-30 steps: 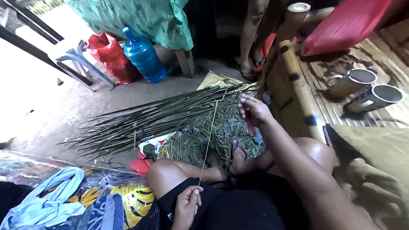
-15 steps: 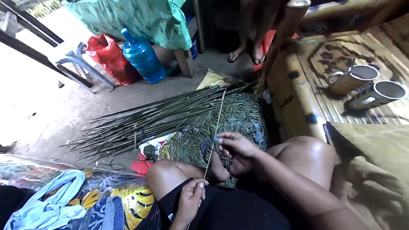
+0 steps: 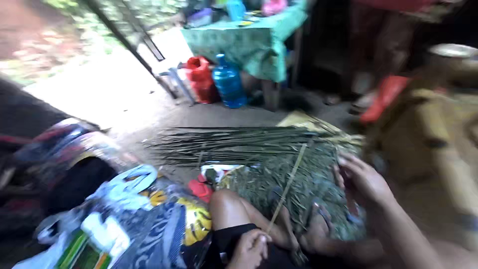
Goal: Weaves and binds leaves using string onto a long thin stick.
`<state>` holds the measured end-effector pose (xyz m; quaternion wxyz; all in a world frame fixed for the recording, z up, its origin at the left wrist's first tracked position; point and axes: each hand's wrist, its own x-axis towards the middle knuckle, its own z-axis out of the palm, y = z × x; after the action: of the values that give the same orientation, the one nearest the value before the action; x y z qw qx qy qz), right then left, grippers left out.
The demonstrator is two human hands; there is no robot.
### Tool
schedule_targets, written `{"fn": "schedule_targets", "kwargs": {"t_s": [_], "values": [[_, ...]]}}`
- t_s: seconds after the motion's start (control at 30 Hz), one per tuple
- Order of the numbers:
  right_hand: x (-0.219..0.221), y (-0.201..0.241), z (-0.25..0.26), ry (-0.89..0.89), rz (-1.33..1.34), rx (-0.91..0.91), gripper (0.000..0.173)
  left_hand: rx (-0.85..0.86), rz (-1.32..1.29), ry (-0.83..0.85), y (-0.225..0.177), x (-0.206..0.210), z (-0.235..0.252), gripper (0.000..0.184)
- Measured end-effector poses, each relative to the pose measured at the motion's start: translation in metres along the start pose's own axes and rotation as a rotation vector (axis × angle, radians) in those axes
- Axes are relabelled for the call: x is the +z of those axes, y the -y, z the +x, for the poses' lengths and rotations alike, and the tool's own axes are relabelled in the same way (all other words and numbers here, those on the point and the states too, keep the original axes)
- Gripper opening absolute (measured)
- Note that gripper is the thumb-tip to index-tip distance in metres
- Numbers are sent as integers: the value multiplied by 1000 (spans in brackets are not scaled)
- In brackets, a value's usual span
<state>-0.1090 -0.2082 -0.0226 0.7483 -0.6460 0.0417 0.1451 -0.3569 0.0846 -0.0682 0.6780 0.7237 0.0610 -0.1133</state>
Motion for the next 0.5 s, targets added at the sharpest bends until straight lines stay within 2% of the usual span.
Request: {"fn": "schedule_targets", "kwargs": {"t_s": [0.13,0.23,0.4,0.5], "values": [[48,-52,-61,257,-30,156,32,15,2,7,-8,16,30,30],[64,-80,-87,376,54,174,27,20,-10,62,-10,25,43,27],[61,-77,-73,173,190,161,26,42,-5,-25,3,22,40,19],[58,-79,-73,209,126,156,28,47,32,-94,3,22,35,19]]}}
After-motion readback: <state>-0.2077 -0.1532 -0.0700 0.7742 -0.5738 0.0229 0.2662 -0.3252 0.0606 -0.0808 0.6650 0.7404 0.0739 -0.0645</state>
